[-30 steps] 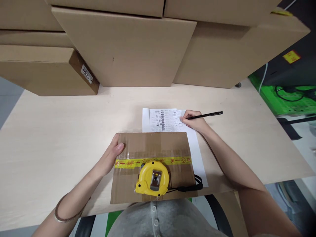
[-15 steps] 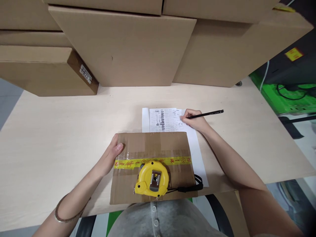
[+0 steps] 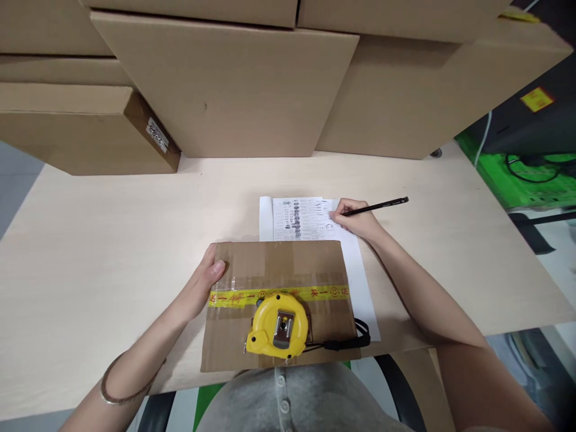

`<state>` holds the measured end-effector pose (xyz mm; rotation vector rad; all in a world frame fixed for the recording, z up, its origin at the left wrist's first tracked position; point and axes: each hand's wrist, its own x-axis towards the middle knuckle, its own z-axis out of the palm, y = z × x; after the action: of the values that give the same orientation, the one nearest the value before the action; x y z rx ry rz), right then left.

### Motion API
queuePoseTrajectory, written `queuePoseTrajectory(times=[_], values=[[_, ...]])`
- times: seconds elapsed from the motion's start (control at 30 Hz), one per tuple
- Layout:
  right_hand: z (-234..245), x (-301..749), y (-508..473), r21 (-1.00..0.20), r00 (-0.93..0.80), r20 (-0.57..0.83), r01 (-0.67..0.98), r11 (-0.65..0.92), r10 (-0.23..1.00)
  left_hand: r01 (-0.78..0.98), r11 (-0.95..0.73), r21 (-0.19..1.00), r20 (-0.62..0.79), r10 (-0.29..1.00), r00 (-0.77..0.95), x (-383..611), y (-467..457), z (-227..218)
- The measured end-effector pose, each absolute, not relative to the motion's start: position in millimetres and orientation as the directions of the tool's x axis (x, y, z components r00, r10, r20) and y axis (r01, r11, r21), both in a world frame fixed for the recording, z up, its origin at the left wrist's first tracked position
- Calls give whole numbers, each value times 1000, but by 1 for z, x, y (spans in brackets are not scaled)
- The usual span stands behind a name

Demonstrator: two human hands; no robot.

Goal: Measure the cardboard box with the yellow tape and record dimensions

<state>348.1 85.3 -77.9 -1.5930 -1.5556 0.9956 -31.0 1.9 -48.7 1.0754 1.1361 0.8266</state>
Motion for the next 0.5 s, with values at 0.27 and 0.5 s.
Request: queuePoseTrajectory(times=[0.27, 0.5], values=[[-79, 349, 88, -857, -50, -76, 514, -40, 996, 33, 302, 953, -301, 923, 238, -29, 1, -45], [-66, 348, 80, -773, -128, -166, 633, -48, 978, 35, 281, 959, -281, 930, 237, -29, 4, -49]])
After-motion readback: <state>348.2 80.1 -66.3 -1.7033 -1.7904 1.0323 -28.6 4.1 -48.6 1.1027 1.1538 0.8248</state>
